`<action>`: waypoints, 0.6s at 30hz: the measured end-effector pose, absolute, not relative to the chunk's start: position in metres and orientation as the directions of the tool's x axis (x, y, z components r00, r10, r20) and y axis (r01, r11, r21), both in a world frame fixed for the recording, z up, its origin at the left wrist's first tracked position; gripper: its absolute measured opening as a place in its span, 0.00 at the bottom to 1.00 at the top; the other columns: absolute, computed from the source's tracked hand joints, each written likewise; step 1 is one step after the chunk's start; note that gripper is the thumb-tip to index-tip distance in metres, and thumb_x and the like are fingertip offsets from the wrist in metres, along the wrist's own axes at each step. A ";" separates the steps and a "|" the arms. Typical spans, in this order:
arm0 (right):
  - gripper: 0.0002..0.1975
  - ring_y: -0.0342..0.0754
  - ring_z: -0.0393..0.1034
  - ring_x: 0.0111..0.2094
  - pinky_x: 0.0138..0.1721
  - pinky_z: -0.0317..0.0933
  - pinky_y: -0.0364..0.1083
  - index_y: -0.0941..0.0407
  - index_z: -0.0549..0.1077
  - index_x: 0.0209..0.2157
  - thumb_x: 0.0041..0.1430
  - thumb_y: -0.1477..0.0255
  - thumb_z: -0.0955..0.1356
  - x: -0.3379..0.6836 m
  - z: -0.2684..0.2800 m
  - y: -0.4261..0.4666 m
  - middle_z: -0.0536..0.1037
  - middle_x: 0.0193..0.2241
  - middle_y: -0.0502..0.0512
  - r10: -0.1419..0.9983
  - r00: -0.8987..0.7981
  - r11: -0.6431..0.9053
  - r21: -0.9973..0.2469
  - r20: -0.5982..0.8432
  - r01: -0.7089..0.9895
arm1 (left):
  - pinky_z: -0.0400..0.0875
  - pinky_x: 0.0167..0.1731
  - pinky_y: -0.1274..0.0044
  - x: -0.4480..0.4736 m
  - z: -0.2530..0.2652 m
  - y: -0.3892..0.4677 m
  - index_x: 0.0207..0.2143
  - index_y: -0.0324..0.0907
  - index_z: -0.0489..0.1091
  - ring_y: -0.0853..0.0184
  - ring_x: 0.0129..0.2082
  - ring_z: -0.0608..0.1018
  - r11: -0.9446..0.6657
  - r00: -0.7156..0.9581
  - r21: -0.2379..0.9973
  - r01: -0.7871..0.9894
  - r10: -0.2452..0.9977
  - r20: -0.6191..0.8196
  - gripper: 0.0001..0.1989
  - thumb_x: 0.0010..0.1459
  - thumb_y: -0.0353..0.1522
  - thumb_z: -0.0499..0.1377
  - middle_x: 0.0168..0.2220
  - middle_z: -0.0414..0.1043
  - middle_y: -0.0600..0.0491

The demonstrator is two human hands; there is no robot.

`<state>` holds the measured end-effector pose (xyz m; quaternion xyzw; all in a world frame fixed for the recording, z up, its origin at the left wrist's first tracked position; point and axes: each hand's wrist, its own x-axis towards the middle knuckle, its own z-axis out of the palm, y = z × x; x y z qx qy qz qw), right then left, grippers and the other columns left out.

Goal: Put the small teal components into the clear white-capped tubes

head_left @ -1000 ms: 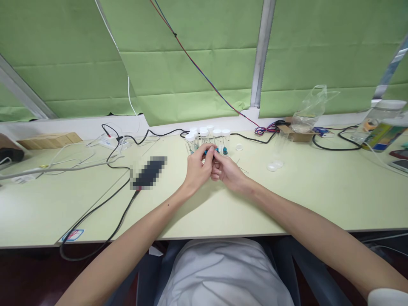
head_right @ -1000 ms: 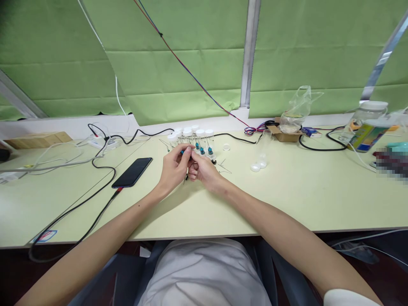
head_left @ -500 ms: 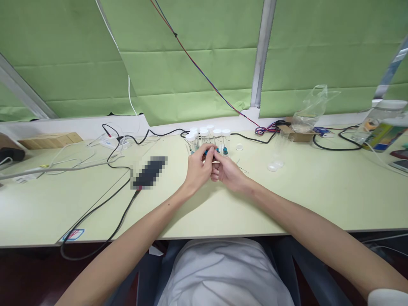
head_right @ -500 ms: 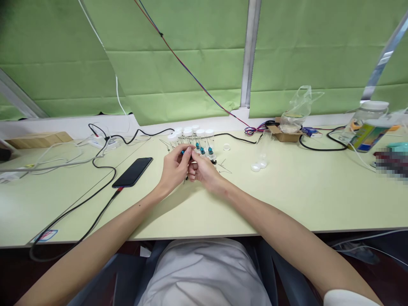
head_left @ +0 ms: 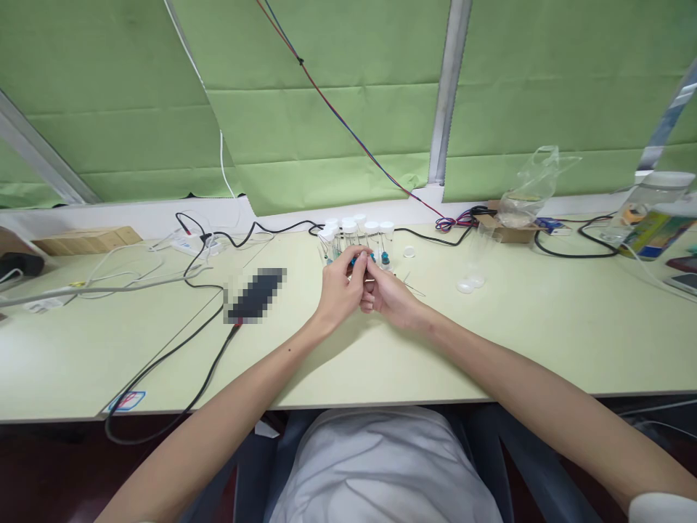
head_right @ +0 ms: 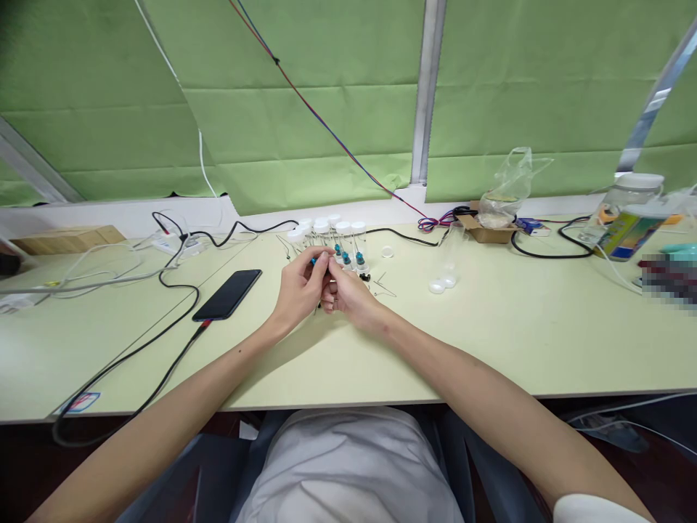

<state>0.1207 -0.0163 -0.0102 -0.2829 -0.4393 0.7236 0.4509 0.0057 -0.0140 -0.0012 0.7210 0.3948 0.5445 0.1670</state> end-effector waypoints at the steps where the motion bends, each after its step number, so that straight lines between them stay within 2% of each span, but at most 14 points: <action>1: 0.27 0.40 0.52 0.16 0.21 0.50 0.42 0.54 0.61 0.23 0.64 0.47 0.63 0.121 -0.010 -0.016 0.59 0.12 0.45 0.902 -0.432 -0.208 -0.891 -0.016 -0.403 | 0.73 0.33 0.77 0.006 -0.001 -0.014 0.42 0.43 0.74 0.69 0.30 0.77 -0.631 0.096 0.670 0.392 0.752 0.653 0.12 0.66 0.38 0.53 0.37 0.78 0.52; 7: 0.24 0.40 0.53 0.16 0.21 0.49 0.42 0.54 0.63 0.26 0.60 0.48 0.68 0.121 -0.013 -0.013 0.60 0.13 0.43 0.905 -0.425 -0.182 -0.875 0.030 -0.448 | 0.73 0.37 0.75 0.004 -0.001 -0.012 0.42 0.43 0.74 0.67 0.34 0.79 -0.640 0.093 0.653 0.405 0.739 0.667 0.12 0.66 0.38 0.54 0.39 0.79 0.51; 12: 0.21 0.39 0.53 0.15 0.21 0.47 0.42 0.54 0.62 0.27 0.56 0.54 0.72 0.122 -0.011 -0.014 0.61 0.13 0.41 0.901 -0.420 -0.134 -0.852 0.109 -0.507 | 0.74 0.35 0.75 0.004 -0.003 -0.012 0.43 0.44 0.73 0.67 0.31 0.78 -0.635 0.079 0.678 0.371 0.749 0.658 0.12 0.67 0.39 0.53 0.36 0.78 0.51; 18: 0.26 0.39 0.53 0.15 0.21 0.48 0.42 0.54 0.61 0.24 0.52 0.48 0.73 0.122 -0.010 -0.014 0.59 0.12 0.41 0.914 -0.398 -0.140 -0.866 0.073 -0.481 | 0.72 0.33 0.76 0.005 -0.001 -0.014 0.44 0.44 0.73 0.68 0.29 0.76 -0.625 0.089 0.687 0.371 0.760 0.644 0.12 0.67 0.39 0.52 0.34 0.76 0.53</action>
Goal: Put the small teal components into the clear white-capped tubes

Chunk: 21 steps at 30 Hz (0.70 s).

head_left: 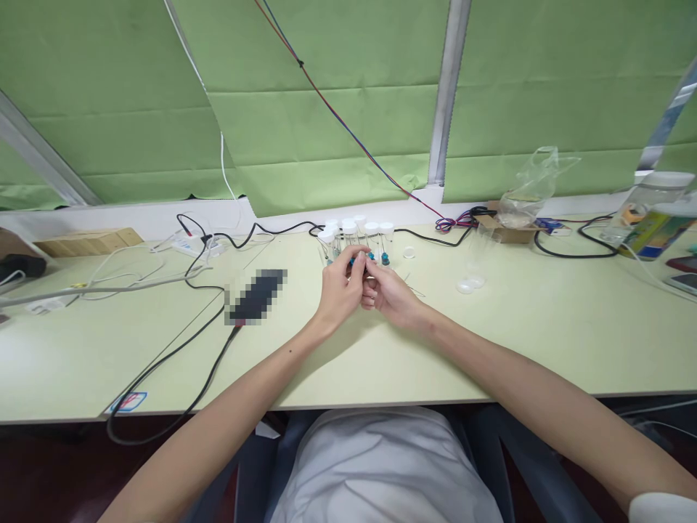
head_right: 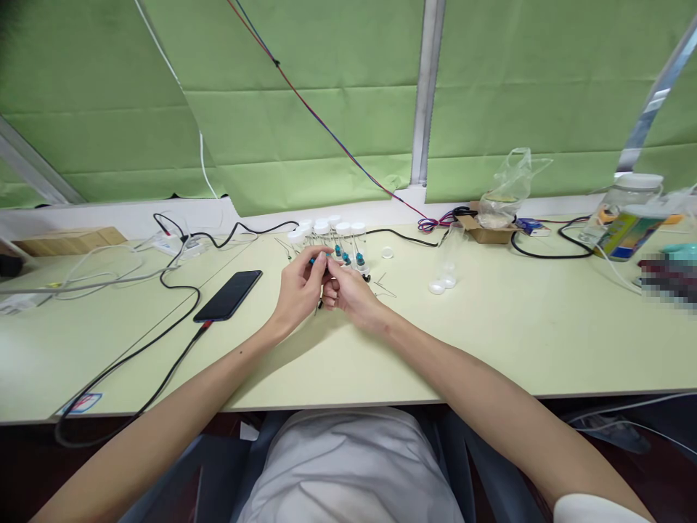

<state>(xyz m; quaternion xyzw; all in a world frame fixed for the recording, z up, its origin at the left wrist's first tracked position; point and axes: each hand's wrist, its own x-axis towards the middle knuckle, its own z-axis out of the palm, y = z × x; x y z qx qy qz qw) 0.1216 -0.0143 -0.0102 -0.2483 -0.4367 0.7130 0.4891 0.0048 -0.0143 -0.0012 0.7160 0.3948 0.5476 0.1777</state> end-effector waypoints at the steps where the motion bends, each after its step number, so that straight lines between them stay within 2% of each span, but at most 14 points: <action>1: 0.27 0.39 0.53 0.15 0.21 0.48 0.42 0.54 0.61 0.23 0.52 0.47 0.72 0.121 -0.011 -0.014 0.59 0.11 0.41 0.916 -0.395 -0.143 -0.869 0.065 -0.475 | 0.71 0.32 0.77 0.005 -0.001 -0.015 0.44 0.44 0.73 0.68 0.29 0.76 -0.624 0.090 0.686 0.375 0.761 0.643 0.13 0.67 0.39 0.52 0.33 0.76 0.53; 7: 0.28 0.39 0.53 0.16 0.21 0.49 0.42 0.55 0.62 0.23 0.52 0.45 0.71 0.121 -0.014 -0.013 0.60 0.12 0.42 0.910 -0.409 -0.146 -0.877 0.062 -0.458 | 0.71 0.31 0.77 0.005 -0.002 -0.013 0.43 0.44 0.73 0.69 0.29 0.76 -0.630 0.084 0.674 0.385 0.752 0.654 0.12 0.67 0.39 0.53 0.35 0.77 0.53; 15: 0.23 0.38 0.51 0.16 0.21 0.47 0.42 0.54 0.62 0.28 0.51 0.56 0.76 0.123 -0.011 -0.013 0.60 0.13 0.40 0.899 -0.423 -0.146 -0.835 0.112 -0.531 | 0.74 0.38 0.74 0.004 -0.001 -0.013 0.44 0.45 0.72 0.65 0.35 0.80 -0.639 0.077 0.683 0.354 0.748 0.660 0.12 0.68 0.40 0.52 0.37 0.78 0.51; 21: 0.26 0.38 0.52 0.16 0.21 0.47 0.42 0.54 0.61 0.24 0.50 0.50 0.75 0.123 -0.012 -0.013 0.57 0.12 0.40 0.906 -0.414 -0.146 -0.852 0.089 -0.503 | 0.74 0.37 0.75 0.005 -0.002 -0.013 0.44 0.45 0.72 0.67 0.30 0.78 -0.636 0.089 0.677 0.370 0.750 0.655 0.13 0.68 0.40 0.52 0.33 0.76 0.53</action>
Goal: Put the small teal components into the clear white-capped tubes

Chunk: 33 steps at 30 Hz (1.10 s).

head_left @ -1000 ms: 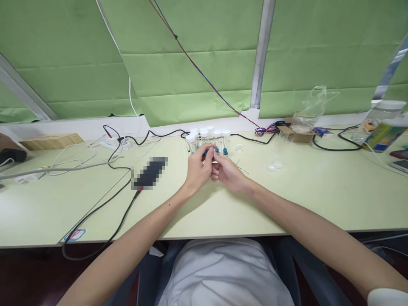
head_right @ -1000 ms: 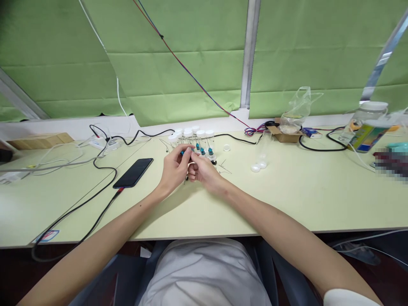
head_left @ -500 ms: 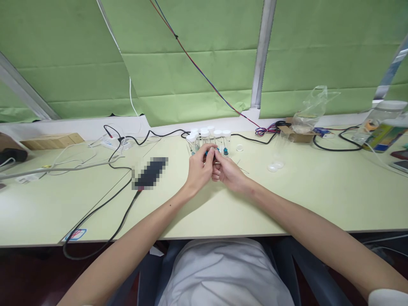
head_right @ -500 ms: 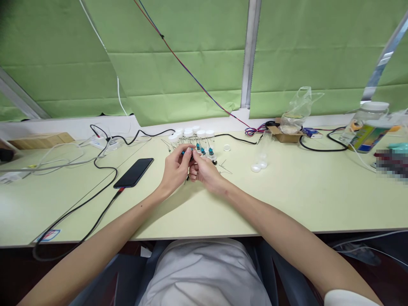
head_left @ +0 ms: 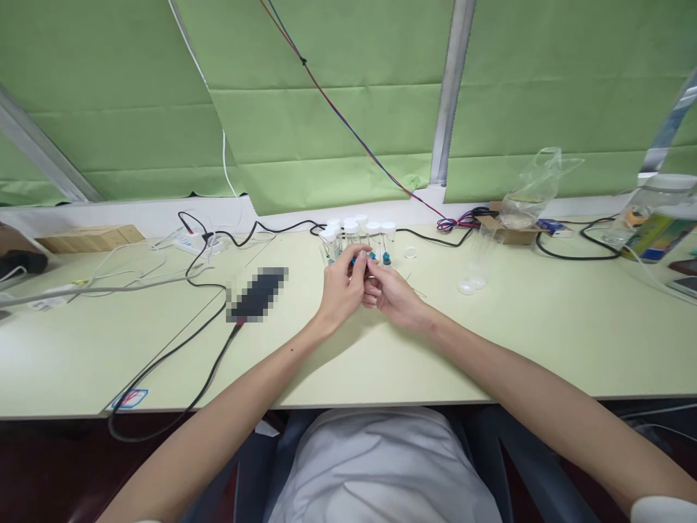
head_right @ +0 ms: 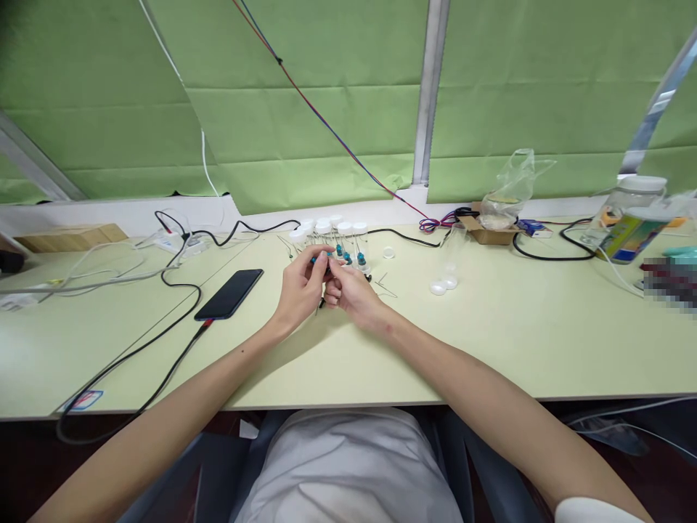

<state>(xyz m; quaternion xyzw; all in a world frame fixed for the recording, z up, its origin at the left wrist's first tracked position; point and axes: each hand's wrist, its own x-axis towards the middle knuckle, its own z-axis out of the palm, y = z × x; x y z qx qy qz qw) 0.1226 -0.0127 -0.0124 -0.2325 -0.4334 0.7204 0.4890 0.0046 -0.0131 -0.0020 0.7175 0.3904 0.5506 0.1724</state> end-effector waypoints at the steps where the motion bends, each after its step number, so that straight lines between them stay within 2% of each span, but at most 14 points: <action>1: 0.27 0.38 0.52 0.16 0.21 0.48 0.42 0.54 0.61 0.24 0.50 0.48 0.74 0.122 -0.012 -0.013 0.57 0.12 0.40 0.908 -0.411 -0.143 -0.860 0.083 -0.490 | 0.74 0.36 0.75 0.005 -0.002 -0.013 0.44 0.45 0.73 0.67 0.30 0.78 -0.634 0.089 0.676 0.376 0.751 0.654 0.13 0.68 0.40 0.52 0.32 0.76 0.53; 5: 0.27 0.39 0.54 0.16 0.22 0.48 0.42 0.54 0.62 0.24 0.51 0.47 0.73 0.122 -0.011 -0.014 0.60 0.13 0.42 0.914 -0.399 -0.136 -0.871 0.073 -0.472 | 0.74 0.35 0.75 0.005 -0.002 -0.012 0.44 0.45 0.72 0.66 0.32 0.79 -0.637 0.085 0.668 0.383 0.745 0.662 0.13 0.68 0.39 0.52 0.34 0.77 0.52; 8: 0.23 0.39 0.53 0.16 0.21 0.47 0.42 0.54 0.63 0.28 0.51 0.53 0.75 0.123 -0.012 -0.014 0.61 0.13 0.41 0.906 -0.413 -0.144 -0.849 0.094 -0.509 | 0.75 0.39 0.74 0.005 0.000 -0.014 0.44 0.45 0.71 0.65 0.37 0.81 -0.646 0.080 0.678 0.351 0.742 0.666 0.12 0.68 0.40 0.52 0.38 0.78 0.51; 11: 0.21 0.38 0.51 0.16 0.21 0.46 0.42 0.53 0.64 0.29 0.50 0.58 0.77 0.125 -0.013 -0.012 0.59 0.14 0.39 0.892 -0.435 -0.151 -0.821 0.128 -0.551 | 0.75 0.41 0.74 0.005 0.002 -0.015 0.44 0.44 0.71 0.64 0.40 0.82 -0.651 0.077 0.685 0.326 0.741 0.667 0.12 0.68 0.40 0.52 0.37 0.79 0.51; 16: 0.25 0.39 0.51 0.16 0.21 0.47 0.42 0.53 0.60 0.25 0.51 0.53 0.75 0.123 -0.012 -0.013 0.56 0.12 0.40 0.898 -0.425 -0.143 -0.840 0.112 -0.523 | 0.75 0.39 0.73 0.004 -0.001 -0.014 0.44 0.45 0.71 0.64 0.36 0.81 -0.641 0.085 0.685 0.345 0.749 0.658 0.13 0.68 0.41 0.52 0.38 0.78 0.51; 20: 0.26 0.39 0.51 0.16 0.21 0.46 0.43 0.54 0.61 0.24 0.51 0.49 0.74 0.122 -0.010 -0.014 0.58 0.11 0.41 0.909 -0.409 -0.144 -0.858 0.083 -0.493 | 0.75 0.38 0.74 0.004 -0.002 -0.012 0.44 0.45 0.71 0.65 0.35 0.80 -0.646 0.081 0.681 0.344 0.743 0.664 0.13 0.68 0.42 0.52 0.39 0.78 0.50; 23: 0.23 0.39 0.52 0.16 0.21 0.46 0.42 0.54 0.64 0.28 0.50 0.53 0.75 0.123 -0.011 -0.014 0.61 0.13 0.41 0.903 -0.416 -0.142 -0.844 0.103 -0.518 | 0.75 0.40 0.73 0.004 0.000 -0.013 0.43 0.45 0.71 0.64 0.37 0.81 -0.650 0.072 0.678 0.342 0.738 0.671 0.12 0.68 0.41 0.52 0.38 0.79 0.50; 27: 0.18 0.39 0.51 0.17 0.22 0.46 0.42 0.54 0.65 0.30 0.52 0.61 0.76 0.125 -0.013 -0.012 0.59 0.14 0.40 0.884 -0.445 -0.147 -0.822 0.140 -0.550 | 0.76 0.42 0.71 0.005 0.003 -0.015 0.43 0.44 0.70 0.62 0.40 0.82 -0.654 0.064 0.682 0.327 0.735 0.675 0.12 0.68 0.40 0.52 0.37 0.79 0.49; 33: 0.23 0.39 0.50 0.16 0.22 0.47 0.42 0.54 0.62 0.26 0.52 0.55 0.75 0.124 -0.013 -0.012 0.57 0.13 0.40 0.893 -0.435 -0.150 -0.833 0.118 -0.533 | 0.76 0.41 0.72 0.003 -0.003 -0.011 0.45 0.45 0.70 0.63 0.40 0.81 -0.637 0.093 0.705 0.313 0.759 0.645 0.14 0.68 0.43 0.51 0.39 0.78 0.50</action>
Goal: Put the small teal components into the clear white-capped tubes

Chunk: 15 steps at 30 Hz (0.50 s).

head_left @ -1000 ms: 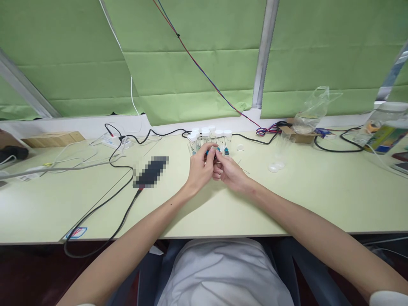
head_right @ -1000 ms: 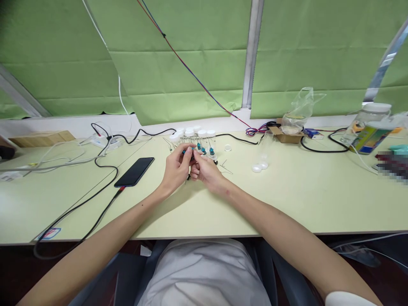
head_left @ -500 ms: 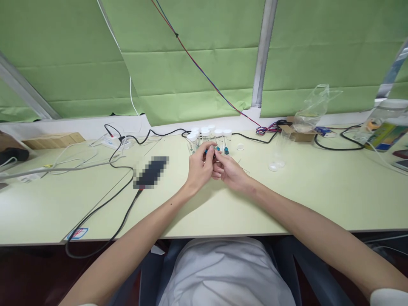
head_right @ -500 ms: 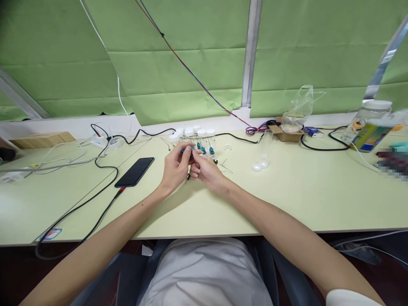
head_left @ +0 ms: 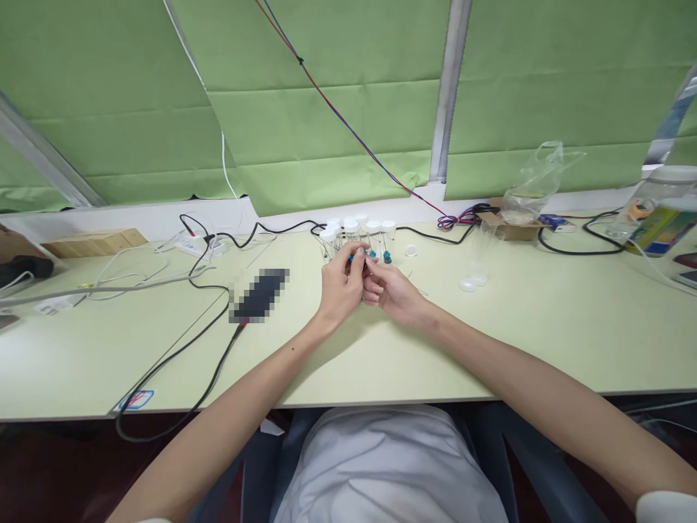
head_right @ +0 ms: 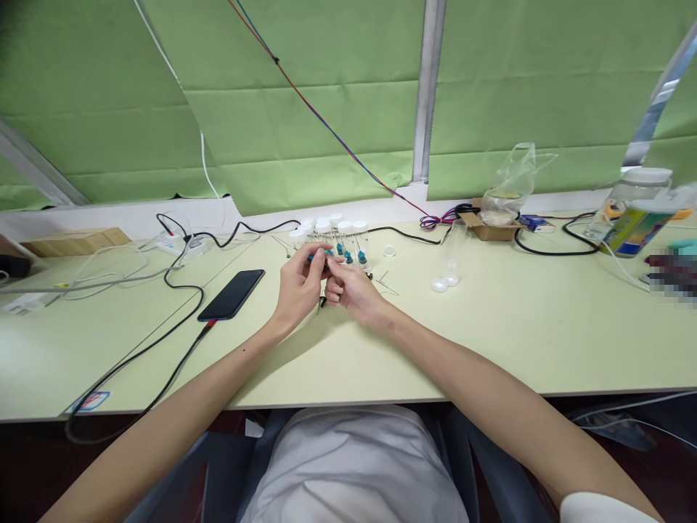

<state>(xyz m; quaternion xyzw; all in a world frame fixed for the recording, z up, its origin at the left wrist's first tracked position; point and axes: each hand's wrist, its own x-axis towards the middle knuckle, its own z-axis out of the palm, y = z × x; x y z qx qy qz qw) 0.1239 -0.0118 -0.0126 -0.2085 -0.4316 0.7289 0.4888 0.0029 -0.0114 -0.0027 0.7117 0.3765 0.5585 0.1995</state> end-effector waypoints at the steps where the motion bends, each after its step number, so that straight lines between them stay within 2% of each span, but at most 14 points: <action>1: 0.24 0.39 0.51 0.16 0.22 0.47 0.42 0.54 0.61 0.25 0.51 0.53 0.75 0.124 -0.012 -0.012 0.57 0.12 0.40 0.896 -0.431 -0.149 -0.838 0.111 -0.525 | 0.76 0.41 0.72 0.003 -0.003 -0.011 0.45 0.45 0.70 0.63 0.40 0.81 -0.636 0.092 0.703 0.317 0.759 0.645 0.14 0.68 0.43 0.51 0.40 0.78 0.50; 4: 0.23 0.39 0.51 0.16 0.22 0.47 0.42 0.54 0.63 0.26 0.52 0.52 0.74 0.124 -0.011 -0.013 0.59 0.12 0.41 0.899 -0.428 -0.156 -0.844 0.094 -0.513 | 0.75 0.40 0.72 0.002 -0.002 -0.010 0.44 0.45 0.71 0.64 0.38 0.81 -0.640 0.077 0.696 0.327 0.752 0.655 0.14 0.68 0.43 0.52 0.40 0.78 0.50; 8: 0.17 0.39 0.53 0.17 0.22 0.48 0.42 0.54 0.67 0.32 0.55 0.58 0.74 0.125 -0.013 -0.012 0.62 0.14 0.41 0.874 -0.465 -0.151 -0.832 0.140 -0.534 | 0.75 0.41 0.73 0.003 0.003 -0.013 0.43 0.44 0.71 0.64 0.40 0.81 -0.652 0.056 0.682 0.331 0.735 0.675 0.13 0.68 0.41 0.52 0.38 0.79 0.50; 12: 0.15 0.39 0.53 0.17 0.22 0.48 0.42 0.53 0.68 0.35 0.55 0.61 0.74 0.126 -0.015 -0.012 0.61 0.15 0.40 0.859 -0.484 -0.156 -0.818 0.164 -0.554 | 0.75 0.41 0.74 0.003 0.004 -0.015 0.43 0.43 0.71 0.64 0.41 0.82 -0.661 0.063 0.683 0.310 0.731 0.679 0.12 0.68 0.40 0.52 0.38 0.79 0.49; 15: 0.15 0.39 0.52 0.17 0.22 0.48 0.41 0.53 0.67 0.34 0.55 0.61 0.74 0.126 -0.013 -0.013 0.59 0.15 0.40 0.862 -0.482 -0.165 -0.814 0.155 -0.557 | 0.76 0.41 0.73 0.002 0.002 -0.013 0.43 0.44 0.70 0.63 0.41 0.82 -0.651 0.081 0.701 0.291 0.747 0.660 0.13 0.68 0.41 0.52 0.40 0.79 0.49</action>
